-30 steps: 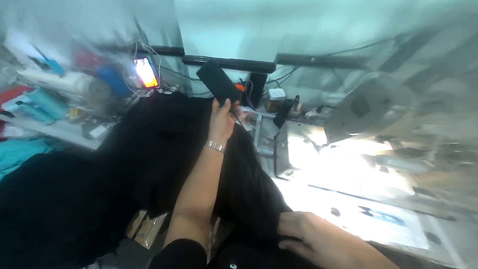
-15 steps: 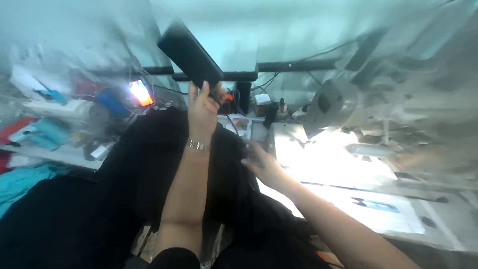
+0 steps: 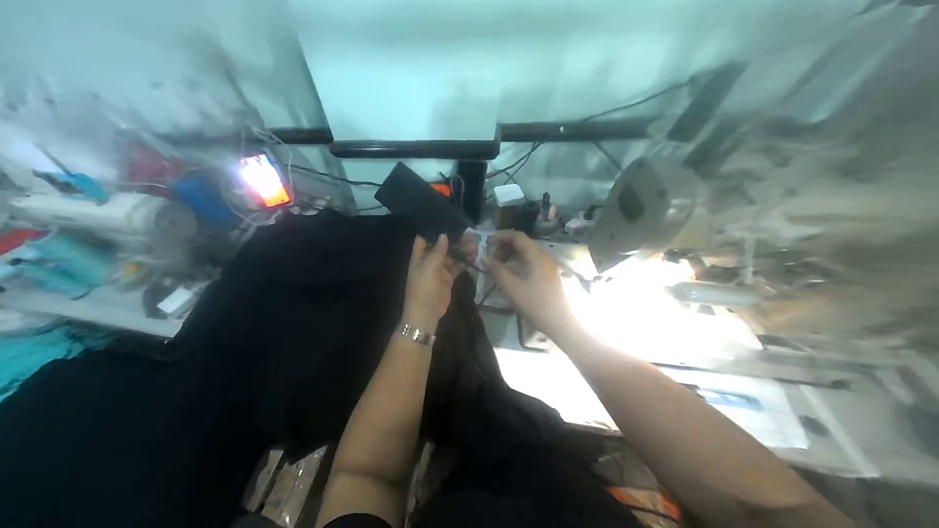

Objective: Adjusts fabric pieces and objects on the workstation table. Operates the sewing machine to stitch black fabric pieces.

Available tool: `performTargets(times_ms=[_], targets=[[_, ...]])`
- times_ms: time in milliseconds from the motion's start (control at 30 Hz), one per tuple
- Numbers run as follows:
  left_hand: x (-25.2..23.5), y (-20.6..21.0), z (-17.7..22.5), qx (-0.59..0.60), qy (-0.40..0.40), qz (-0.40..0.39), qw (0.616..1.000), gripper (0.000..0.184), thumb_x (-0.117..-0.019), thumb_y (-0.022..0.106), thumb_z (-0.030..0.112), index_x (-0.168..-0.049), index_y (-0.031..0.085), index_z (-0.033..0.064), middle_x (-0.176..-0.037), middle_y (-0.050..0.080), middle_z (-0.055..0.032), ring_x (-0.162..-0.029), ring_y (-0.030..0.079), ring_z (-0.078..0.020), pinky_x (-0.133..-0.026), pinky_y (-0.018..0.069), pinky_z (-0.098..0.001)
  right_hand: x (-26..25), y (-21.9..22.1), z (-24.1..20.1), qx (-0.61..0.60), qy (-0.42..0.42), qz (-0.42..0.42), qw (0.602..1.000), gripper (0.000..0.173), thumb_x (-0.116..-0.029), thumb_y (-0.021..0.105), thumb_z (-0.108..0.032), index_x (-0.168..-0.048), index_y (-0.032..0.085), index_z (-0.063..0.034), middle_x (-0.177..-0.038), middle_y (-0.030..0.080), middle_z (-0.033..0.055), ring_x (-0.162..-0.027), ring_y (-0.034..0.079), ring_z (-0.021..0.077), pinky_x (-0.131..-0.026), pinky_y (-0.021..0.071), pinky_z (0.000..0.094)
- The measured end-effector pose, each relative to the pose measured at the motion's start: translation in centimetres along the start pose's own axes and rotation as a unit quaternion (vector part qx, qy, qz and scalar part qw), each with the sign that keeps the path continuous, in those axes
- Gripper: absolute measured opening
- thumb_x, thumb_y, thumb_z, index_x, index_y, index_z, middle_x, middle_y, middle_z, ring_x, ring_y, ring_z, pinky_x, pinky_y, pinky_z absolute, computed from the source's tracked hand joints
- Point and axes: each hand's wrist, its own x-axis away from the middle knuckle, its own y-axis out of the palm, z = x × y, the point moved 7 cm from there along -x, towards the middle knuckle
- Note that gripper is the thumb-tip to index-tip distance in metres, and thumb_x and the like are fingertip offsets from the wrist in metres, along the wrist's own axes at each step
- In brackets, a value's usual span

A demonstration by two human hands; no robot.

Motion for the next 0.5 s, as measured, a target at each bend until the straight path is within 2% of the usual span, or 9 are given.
performTargets(times_ms=[67, 133, 200, 267, 333, 500], targets=[[-0.7, 0.6, -1.2, -0.001, -0.018, -0.011, 1.000, 0.030, -0.1106, 0.044, 0.023, -0.140, 0.047, 0.0182, -0.117, 0.069, -0.0121, -0.097, 0.071, -0.0227, -0.086, 0.0598, -0.0393, -1.7, -0.5, 0.4, 0.001, 0.004, -0.007, 1.000, 0.038, -0.1001, 0.067, -0.025, -0.133, 0.059, -0.0083, -0.116, 0.066, 0.0128, -0.097, 0.068, 0.0212, -0.083, 0.0585, 0.0426], [-1.4, 1.1, -2.6, -0.010, -0.042, -0.022, 0.999, 0.031, -0.1105, 0.044, 0.023, -0.141, 0.047, 0.0192, -0.116, 0.067, -0.0106, -0.094, 0.070, -0.0213, -0.084, 0.0599, -0.0391, -3.4, -0.5, 1.6, -0.057, 0.046, -0.036, 0.997, 0.049, -0.1002, 0.068, -0.024, -0.144, 0.051, -0.0114, -0.127, 0.063, 0.0135, -0.100, 0.070, 0.0211, -0.084, 0.0616, 0.0412], [-2.1, 1.5, -4.2, -0.026, -0.070, -0.035, 0.997, 0.033, -0.1104, 0.044, 0.022, -0.143, 0.046, 0.0190, -0.117, 0.067, -0.0109, -0.094, 0.070, -0.0221, -0.084, 0.0601, -0.0403, -5.0, -0.1, 3.1, -0.117, 0.086, -0.064, 0.987, 0.056, -0.0993, 0.068, -0.018, -0.150, 0.046, -0.0133, -0.130, 0.064, 0.0144, -0.101, 0.071, 0.0222, -0.083, 0.0626, 0.0407], [-2.8, 1.7, -5.6, -0.049, -0.092, -0.047, 0.993, 0.031, -0.1102, 0.044, 0.021, -0.141, 0.047, 0.0153, -0.116, 0.067, -0.0121, -0.092, 0.070, -0.0229, -0.082, 0.0606, -0.0406, -6.4, 0.2, 5.1, -0.138, 0.116, -0.080, 0.980, 0.054, -0.0961, 0.069, -0.011, -0.147, 0.051, -0.0115, -0.126, 0.067, 0.0149, -0.103, 0.071, 0.0227, -0.086, 0.0614, 0.0418], [-3.6, 1.6, -6.9, -0.081, -0.110, -0.059, 0.989, 0.031, -0.1108, 0.042, 0.021, -0.140, 0.046, 0.0132, -0.118, 0.067, -0.0133, -0.092, 0.071, -0.0240, -0.081, 0.0607, -0.0408, -7.2, 0.3, 7.2, -0.143, 0.143, -0.087, 0.975, 0.055, -0.0936, 0.070, -0.006, -0.145, 0.053, -0.0074, -0.129, 0.067, 0.0157, -0.111, 0.069, 0.0235, -0.096, 0.0580, 0.0440], [-6.2, 0.0, -10.3, -0.142, -0.120, -0.087, 0.979, 0.038, -0.1109, 0.038, 0.026, -0.147, 0.044, 0.0164, -0.123, 0.066, -0.0129, -0.094, 0.070, -0.0244, -0.083, 0.0601, -0.0433, -8.2, 1.3, 11.3, -0.118, 0.207, -0.092, 0.967, 0.054, -0.0946, 0.069, -0.005, -0.146, 0.051, -0.0078, -0.132, 0.065, 0.0164, -0.113, 0.068, 0.0259, -0.096, 0.0573, 0.0464]])
